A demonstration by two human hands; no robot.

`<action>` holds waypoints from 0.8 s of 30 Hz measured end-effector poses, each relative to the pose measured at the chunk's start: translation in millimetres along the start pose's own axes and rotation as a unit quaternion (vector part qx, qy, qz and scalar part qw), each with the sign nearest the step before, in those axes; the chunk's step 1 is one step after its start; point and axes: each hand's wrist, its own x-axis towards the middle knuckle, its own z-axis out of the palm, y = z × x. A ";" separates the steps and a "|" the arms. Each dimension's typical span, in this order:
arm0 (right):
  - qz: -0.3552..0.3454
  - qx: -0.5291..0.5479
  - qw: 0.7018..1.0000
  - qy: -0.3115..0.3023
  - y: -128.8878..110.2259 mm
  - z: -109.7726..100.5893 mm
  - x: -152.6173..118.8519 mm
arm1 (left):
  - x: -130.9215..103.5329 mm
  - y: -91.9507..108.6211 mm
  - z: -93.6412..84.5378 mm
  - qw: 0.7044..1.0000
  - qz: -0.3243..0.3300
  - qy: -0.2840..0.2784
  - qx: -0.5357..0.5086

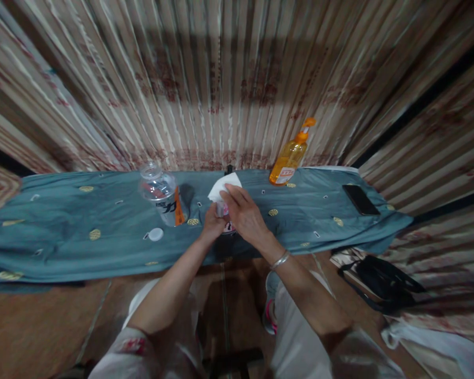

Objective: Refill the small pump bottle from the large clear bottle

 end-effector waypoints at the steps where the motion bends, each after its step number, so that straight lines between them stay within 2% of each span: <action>1: 0.028 0.037 0.998 0.040 4.3 2.9 -8.5 | 0.4 0.2 -1.5 1.000 0.001 -0.002 0.002; 3: 0.105 0.114 0.982 0.110 16.4 7.8 -17.1 | 0.2 1.0 -3.7 1.000 -0.002 -0.016 -0.004; 5: 0.183 0.193 0.955 0.132 31.9 8.3 -14.1 | -1.1 2.2 -4.9 0.999 -0.014 -0.038 -0.013; 8: 0.255 0.314 0.910 0.086 57.8 -0.7 4.1 | -2.9 4.1 -6.1 0.997 -0.029 -0.071 -0.005; 11: 0.288 0.435 0.853 0.027 80.4 -13.2 20.4 | -2.1 5.3 -7.6 0.993 -0.025 -0.107 0.031; 15: 0.309 0.542 0.781 -0.035 93.1 -18.1 19.9 | 3.9 4.8 -12.7 0.987 -0.009 -0.144 0.068; 18: 0.309 0.552 0.775 -0.021 90.3 -11.6 7.7 | 6.1 4.3 -18.3 0.987 0.039 -0.114 0.103; 24: 0.269 0.503 0.821 0.028 72.8 -0.3 -4.0 | -7.2 8.8 -22.3 0.961 0.132 -0.033 0.242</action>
